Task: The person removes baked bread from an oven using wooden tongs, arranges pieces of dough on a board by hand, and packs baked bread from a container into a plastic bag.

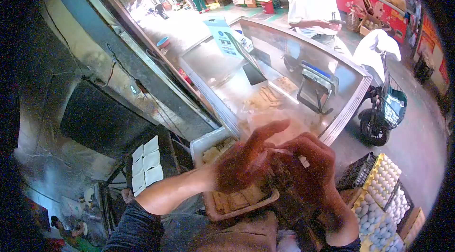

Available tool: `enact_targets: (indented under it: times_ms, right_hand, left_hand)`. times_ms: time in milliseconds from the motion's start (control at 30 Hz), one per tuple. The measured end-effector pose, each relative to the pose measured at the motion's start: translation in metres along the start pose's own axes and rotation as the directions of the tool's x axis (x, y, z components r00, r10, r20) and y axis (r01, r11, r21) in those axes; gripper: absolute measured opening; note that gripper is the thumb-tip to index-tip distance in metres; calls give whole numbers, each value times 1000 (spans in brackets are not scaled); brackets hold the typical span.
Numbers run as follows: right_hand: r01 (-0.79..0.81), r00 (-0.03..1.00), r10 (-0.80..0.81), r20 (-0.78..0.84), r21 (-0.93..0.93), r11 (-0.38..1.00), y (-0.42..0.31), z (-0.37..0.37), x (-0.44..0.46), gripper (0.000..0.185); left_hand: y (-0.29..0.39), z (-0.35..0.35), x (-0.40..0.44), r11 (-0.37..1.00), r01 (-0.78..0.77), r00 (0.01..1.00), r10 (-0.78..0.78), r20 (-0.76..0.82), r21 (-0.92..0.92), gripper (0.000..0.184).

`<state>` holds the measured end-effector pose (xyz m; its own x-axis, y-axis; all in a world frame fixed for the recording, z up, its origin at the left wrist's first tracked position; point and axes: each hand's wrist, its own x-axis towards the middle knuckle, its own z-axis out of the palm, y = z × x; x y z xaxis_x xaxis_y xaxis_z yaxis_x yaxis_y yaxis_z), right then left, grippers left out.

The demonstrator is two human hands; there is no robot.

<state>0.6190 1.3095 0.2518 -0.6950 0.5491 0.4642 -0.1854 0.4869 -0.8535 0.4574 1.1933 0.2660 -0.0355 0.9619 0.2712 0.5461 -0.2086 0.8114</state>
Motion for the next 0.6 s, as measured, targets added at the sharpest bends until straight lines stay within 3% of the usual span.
enact_targets:
  times_ms: [67, 100, 167, 200, 233, 300, 367, 400, 433, 467, 500, 533, 567, 600]
  right_hand:
    - [-111, 985, 121, -124, 90, 990, 1, 0, -6, 14]
    - [-111, 985, 121, -124, 91, 990, 3, 0, -10, 14]
    - [-94, 970, 103, -222, 48, 994, 7, 3, -17, 13]
    - [-90, 971, 98, -218, 49, 995, 7, 9, -21, 13]
    - [139, 967, -156, -202, -92, 986, 7, 17, -26, 15]
    - [359, 906, -396, -149, -224, 906, 5, 20, -28, 16]
    - [428, 902, -395, 176, -491, 759, -1, 15, -27, 26]
    - [414, 910, -369, 189, -444, 794, 3, 13, -29, 34]
    - [415, 909, -370, 189, -445, 793, 4, 15, -29, 34]
    - [349, 932, -356, 71, -445, 825, 3, 16, -30, 34]
    - [280, 942, -333, -48, -436, 855, 2, 17, -32, 35]
    - [277, 943, -329, -46, -438, 855, 1, 19, -29, 35]
    - [237, 951, -298, -86, -421, 876, 1, 20, -23, 34]
    - [197, 955, -267, -127, -401, 895, 1, 21, -18, 34]
  left_hand:
    - [-1, -6, -1, 999, 32, 999, -32, 19, 23, 42]
    - [-3, -15, 0, 972, 101, 986, -69, 152, -213, 51]
    - [-4, -28, 3, 887, 190, 957, -72, 280, -421, 62]
    - [-1, -33, 5, 738, 367, 919, -192, 345, -567, 67]
    - [3, -35, 6, 531, 513, 858, -285, 428, -674, 72]
    - [4, -36, 8, 453, 521, 853, -318, 415, -724, 65]
    - [-5, -39, 6, 510, 552, 828, -239, 507, -660, 55]
    - [-3, -39, 4, 510, 550, 830, -239, 505, -662, 55]
    - [0, -37, 1, 883, 367, 890, -241, 386, -294, 48]
    - [5, -34, -1, 974, 117, 943, -170, 287, 193, 42]
    - [12, -30, -6, 975, 115, 942, -167, 290, 189, 42]
    - [22, -24, -12, 853, -131, 982, 43, 182, 506, 39]
    - [27, -21, -17, 566, -287, 949, 279, 148, 773, 37]
    - [26, -21, -20, 565, -289, 948, 281, 149, 773, 37]
